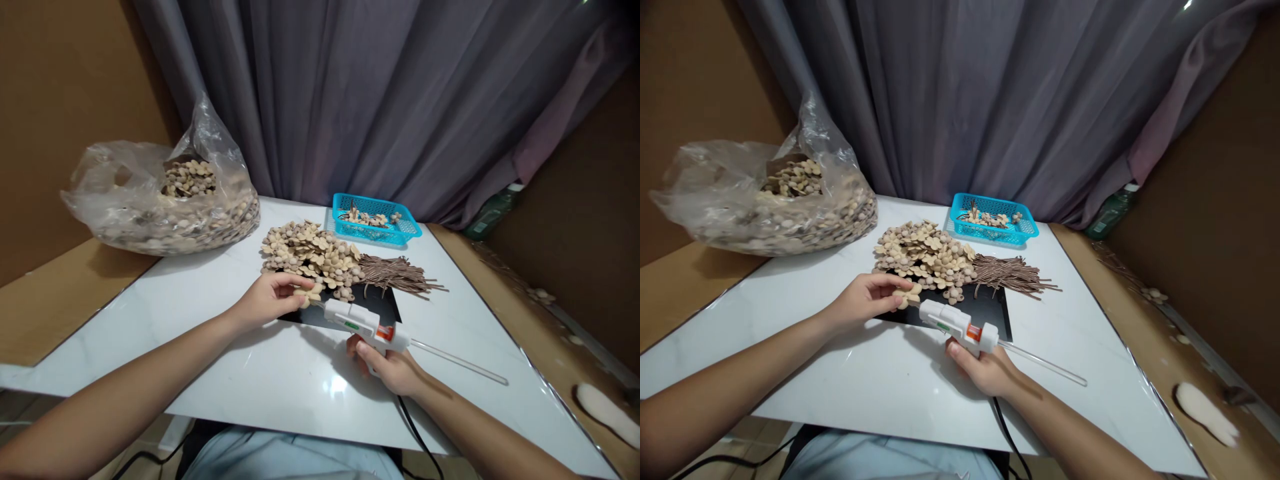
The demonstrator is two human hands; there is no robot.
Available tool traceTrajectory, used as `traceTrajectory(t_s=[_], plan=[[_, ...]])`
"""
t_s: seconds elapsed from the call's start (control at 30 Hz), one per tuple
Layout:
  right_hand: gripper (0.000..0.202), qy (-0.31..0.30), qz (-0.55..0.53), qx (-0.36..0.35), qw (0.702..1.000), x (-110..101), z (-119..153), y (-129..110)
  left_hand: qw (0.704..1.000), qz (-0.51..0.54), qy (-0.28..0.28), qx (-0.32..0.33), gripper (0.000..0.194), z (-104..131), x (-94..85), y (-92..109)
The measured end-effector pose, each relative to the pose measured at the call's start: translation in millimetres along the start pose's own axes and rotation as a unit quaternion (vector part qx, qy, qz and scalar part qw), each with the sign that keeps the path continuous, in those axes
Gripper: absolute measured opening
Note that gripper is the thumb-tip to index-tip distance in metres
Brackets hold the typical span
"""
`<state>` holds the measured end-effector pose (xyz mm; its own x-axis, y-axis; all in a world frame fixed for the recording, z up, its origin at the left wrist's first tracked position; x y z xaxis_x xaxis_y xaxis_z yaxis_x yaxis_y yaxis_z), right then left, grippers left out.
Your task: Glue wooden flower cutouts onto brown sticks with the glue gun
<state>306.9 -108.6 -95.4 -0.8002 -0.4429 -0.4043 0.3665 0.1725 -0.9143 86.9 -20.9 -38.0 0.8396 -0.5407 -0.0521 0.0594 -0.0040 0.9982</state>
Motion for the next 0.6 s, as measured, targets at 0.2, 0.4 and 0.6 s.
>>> traceTrajectory(t_s=[0.2,0.4,0.6], plan=[[0.042,-0.007,-0.008,-0.006,1.000,1,-1,-4,1.000,0.005,-0.003,-0.002,0.036,-2,-2.7,-3],[0.042,-0.012,0.004,-0.007,1.000,1,-1,-10,1.000,0.015,-0.002,0.013,0.036,-2,-5.3,-3],[0.043,-0.012,0.004,-0.008,1.000,1,-1,-12,1.000,0.020,-0.009,0.014,0.035,-2,-5.7,-3]])
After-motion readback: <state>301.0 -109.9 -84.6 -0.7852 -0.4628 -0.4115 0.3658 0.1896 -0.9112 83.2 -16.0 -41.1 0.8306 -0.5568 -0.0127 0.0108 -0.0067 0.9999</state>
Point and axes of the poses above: each hand's wrist, its own z-axis away from the middle knuckle, its own x-axis out of the palm, y = z × x, the point moved 4 cm from there along -z, towards the middle knuckle, and after that the axes turned 6 degrees about -y, right-handed, at the moved point
